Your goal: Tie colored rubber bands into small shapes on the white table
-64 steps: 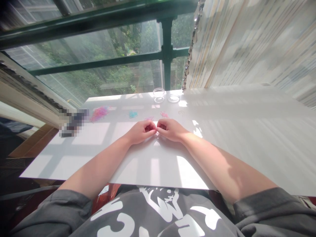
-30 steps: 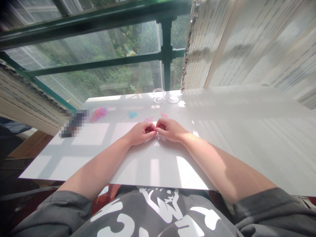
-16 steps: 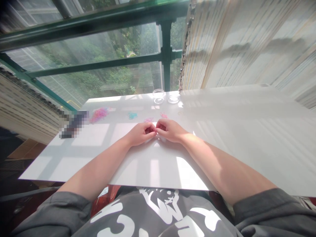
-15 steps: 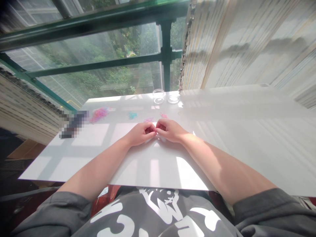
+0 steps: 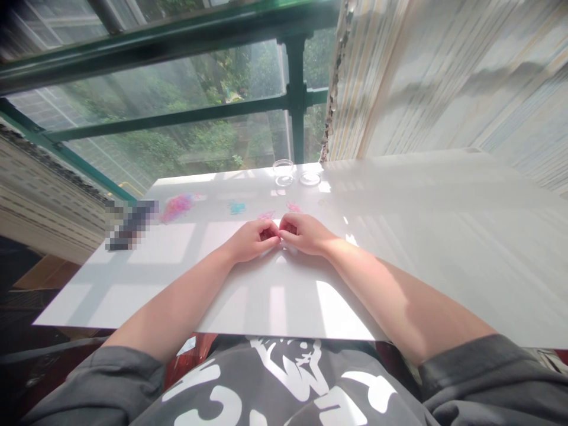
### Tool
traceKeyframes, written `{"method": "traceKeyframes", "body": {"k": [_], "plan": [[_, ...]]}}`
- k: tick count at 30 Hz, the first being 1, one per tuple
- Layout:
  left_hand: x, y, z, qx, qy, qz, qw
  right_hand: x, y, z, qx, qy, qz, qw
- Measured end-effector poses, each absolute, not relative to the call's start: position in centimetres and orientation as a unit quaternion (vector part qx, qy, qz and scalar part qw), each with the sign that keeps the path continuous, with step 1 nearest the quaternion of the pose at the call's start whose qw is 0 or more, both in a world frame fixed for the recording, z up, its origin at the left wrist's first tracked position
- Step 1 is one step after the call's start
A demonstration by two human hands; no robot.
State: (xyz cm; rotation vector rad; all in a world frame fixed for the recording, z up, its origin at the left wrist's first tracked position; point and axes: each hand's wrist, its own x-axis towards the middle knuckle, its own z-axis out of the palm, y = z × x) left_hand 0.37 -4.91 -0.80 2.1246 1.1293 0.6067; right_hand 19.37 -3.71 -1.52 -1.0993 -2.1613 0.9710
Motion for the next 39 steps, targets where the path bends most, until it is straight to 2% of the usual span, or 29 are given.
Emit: {"method": "traceKeyframes", "body": {"k": [39], "plan": [[0.25,-4.67,-1.19,0.813,0.431,0.23,0.315,19.34,-3.66,-1.4,-0.411,-0.804,0.337,0.266]]}}
